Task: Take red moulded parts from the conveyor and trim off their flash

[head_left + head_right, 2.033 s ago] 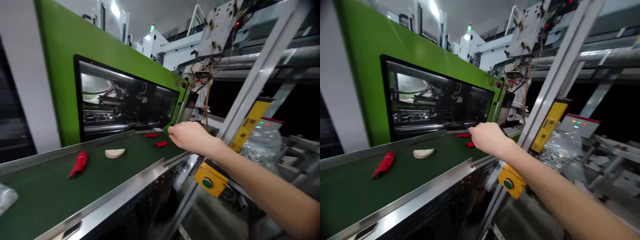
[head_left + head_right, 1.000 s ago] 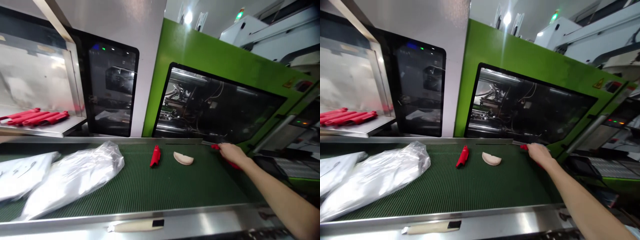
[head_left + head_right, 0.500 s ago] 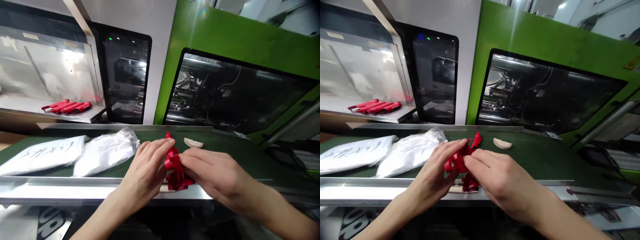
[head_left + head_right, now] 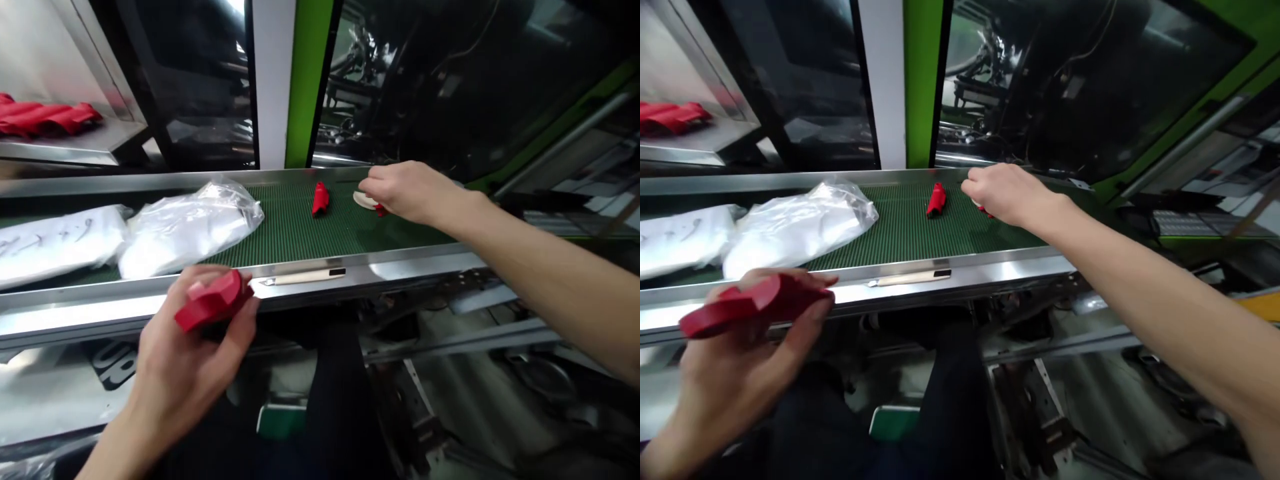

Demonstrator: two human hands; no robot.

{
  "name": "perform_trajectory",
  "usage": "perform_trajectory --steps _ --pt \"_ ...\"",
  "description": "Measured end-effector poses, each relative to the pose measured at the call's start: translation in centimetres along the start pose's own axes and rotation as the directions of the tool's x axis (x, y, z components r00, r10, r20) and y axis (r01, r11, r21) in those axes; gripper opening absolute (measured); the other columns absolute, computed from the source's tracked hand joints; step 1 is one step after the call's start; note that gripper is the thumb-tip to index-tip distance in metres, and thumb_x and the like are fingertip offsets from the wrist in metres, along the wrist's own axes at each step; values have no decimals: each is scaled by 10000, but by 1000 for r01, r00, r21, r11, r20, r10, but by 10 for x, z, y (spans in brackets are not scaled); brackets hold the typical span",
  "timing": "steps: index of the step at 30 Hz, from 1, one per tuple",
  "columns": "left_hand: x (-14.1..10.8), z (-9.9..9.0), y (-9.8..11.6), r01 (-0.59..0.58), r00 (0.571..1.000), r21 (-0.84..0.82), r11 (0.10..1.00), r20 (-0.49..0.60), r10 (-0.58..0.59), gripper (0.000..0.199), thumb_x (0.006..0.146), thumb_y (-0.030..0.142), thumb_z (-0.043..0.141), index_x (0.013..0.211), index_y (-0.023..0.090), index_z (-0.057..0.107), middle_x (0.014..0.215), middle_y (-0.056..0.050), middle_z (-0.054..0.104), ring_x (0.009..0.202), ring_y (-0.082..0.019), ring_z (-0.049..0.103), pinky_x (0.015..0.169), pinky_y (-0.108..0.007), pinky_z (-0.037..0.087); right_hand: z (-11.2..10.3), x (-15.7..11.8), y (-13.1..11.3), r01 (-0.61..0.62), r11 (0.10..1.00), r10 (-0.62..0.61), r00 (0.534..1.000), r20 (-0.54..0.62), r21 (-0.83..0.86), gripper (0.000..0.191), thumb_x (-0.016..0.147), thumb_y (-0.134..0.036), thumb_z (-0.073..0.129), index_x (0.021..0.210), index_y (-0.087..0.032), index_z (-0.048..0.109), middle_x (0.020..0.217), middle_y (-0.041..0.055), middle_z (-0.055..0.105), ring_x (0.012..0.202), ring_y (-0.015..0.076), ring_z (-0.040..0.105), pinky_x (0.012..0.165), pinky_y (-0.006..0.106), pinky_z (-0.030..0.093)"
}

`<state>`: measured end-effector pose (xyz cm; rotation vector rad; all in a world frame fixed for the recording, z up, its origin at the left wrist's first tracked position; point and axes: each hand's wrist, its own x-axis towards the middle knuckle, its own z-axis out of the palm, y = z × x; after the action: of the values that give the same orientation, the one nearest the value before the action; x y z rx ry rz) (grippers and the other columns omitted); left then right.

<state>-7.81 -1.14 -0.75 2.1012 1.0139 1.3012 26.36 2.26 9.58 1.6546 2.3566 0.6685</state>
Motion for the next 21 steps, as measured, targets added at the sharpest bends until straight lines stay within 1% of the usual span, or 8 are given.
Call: perform_trajectory --steps 4,8,11,14,16,17,19,21 --pt "-46 -19 -3 90 949 -24 996 306 -78 185 893 301 608 1051 222 555 984 -18 608 857 -140 637 718 -201 522 38 21 -12 21 998 -28 992 120 57 91 888 -166 584 869 -126 663 841 42 612 743 148 567 622 256 370" --pt "-73 -21 2 -89 874 31 996 482 63 153 929 285 565 1078 254 573 983 -11 570 800 -90 604 665 -125 487 54 39 -28 -12 984 -18 986 167 177 437 888 -564 598 1045 -164 680 866 21 628 820 174 602 758 315 449" --pt "-88 -16 6 -201 830 39 979 537 149 223 930 287 583 1150 256 574 1047 -22 562 853 -85 604 712 -108 474 37 26 -38 -38 974 8 991 133 224 430 925 -538 549 1123 -178 677 971 29 640 925 203 609 822 353 452" --pt "-101 -8 12 -236 801 29 971 572 177 228 925 287 603 1147 252 572 1057 -25 577 873 -102 606 748 -141 478 -1 -21 -72 -31 912 77 992 -96 409 280 940 -338 559 1115 -157 680 1046 42 653 979 182 600 866 320 440" --pt "-107 -2 18 -254 765 -23 967 607 215 199 932 270 590 1130 256 577 1031 -17 599 842 -108 610 739 -162 484 -23 -65 -114 30 763 52 993 -108 645 276 965 -326 517 1096 -146 680 1051 39 668 974 159 610 884 297 447" --pt "-110 1 20 -252 747 -62 966 622 235 186 937 271 579 1123 261 576 1012 -10 609 818 -106 613 726 -164 485 -29 -87 -138 27 660 -6 1000 -31 751 320 958 -403 535 1118 -164 673 1050 31 675 947 154 623 847 281 468" --pt "-116 6 23 -183 735 -110 977 645 210 174 945 311 561 1114 272 567 970 5 625 774 -99 621 695 -153 488 -30 -127 -186 -89 485 -116 979 165 870 415 938 -529 528 1178 -212 645 1050 21 681 971 176 637 849 296 487" --pt "-125 10 21 -40 762 -78 996 643 81 209 921 414 581 1087 289 562 944 19 633 749 -102 628 657 -142 492 -19 -156 -227 -236 259 -109 956 272 936 382 952 -495 515 1147 -202 663 1007 32 695 926 168 650 828 279 498"
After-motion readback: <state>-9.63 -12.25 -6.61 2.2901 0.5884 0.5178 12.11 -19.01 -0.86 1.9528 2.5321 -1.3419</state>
